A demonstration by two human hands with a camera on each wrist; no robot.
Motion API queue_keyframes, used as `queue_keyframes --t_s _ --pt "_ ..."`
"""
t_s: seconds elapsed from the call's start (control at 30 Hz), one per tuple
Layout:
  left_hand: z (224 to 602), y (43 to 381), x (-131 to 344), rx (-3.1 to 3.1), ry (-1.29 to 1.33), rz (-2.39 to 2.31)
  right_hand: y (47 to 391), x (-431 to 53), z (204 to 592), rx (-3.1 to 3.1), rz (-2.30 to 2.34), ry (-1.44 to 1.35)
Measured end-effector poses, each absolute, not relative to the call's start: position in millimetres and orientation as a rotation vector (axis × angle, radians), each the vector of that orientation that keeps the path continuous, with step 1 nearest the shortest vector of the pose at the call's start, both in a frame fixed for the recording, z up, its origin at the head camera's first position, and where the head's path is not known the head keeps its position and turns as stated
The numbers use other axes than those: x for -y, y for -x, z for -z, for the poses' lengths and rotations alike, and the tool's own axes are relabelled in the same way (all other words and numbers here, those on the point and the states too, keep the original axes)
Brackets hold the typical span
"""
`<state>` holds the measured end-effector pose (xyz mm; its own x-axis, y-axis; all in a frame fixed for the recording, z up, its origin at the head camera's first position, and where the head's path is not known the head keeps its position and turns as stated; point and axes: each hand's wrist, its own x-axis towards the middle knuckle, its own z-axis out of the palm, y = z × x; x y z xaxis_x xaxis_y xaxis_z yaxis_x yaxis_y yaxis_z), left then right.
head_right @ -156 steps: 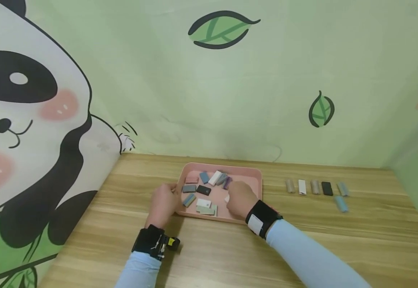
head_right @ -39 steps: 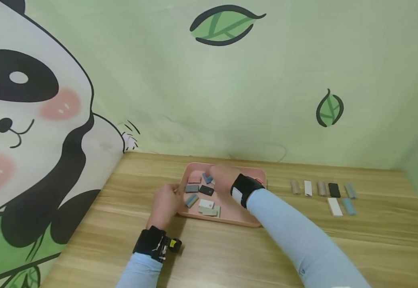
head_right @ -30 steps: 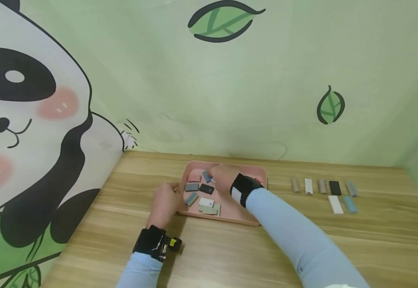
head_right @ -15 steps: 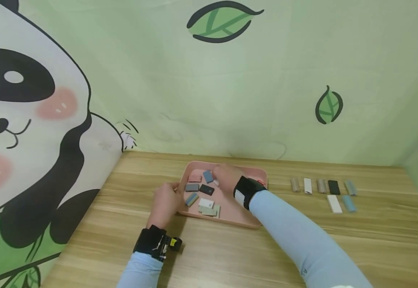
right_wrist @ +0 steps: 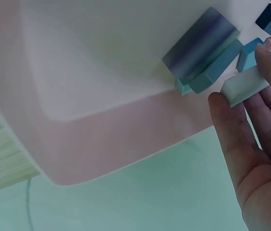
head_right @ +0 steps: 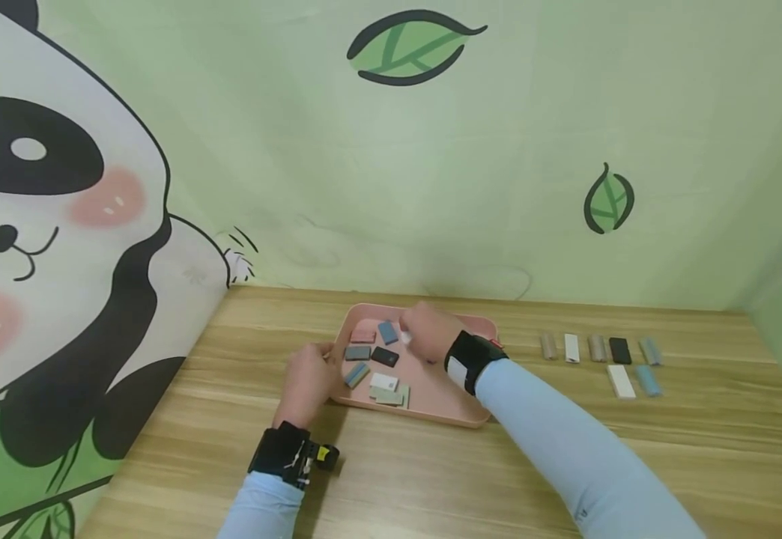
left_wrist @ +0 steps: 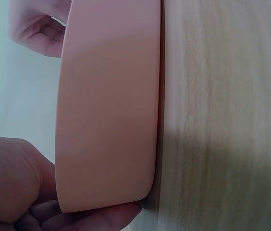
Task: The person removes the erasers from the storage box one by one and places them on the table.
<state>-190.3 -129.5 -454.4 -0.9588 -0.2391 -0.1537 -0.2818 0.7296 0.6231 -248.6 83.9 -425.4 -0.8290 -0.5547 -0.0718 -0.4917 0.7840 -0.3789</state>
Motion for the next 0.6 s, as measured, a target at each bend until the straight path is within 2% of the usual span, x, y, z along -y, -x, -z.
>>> queue_keyframes --t_s 0.23,0.6 --pt "456.1 191.9 129.2 -2.865 0.435 -1.04 246.5 -95.3 413.9 -2.798 0.596 0.748" --pt "460.0 191.6 128.7 -2.899 0.412 -1.069 234.0 -148.3 393.6 -3.02 0.65 0.65"
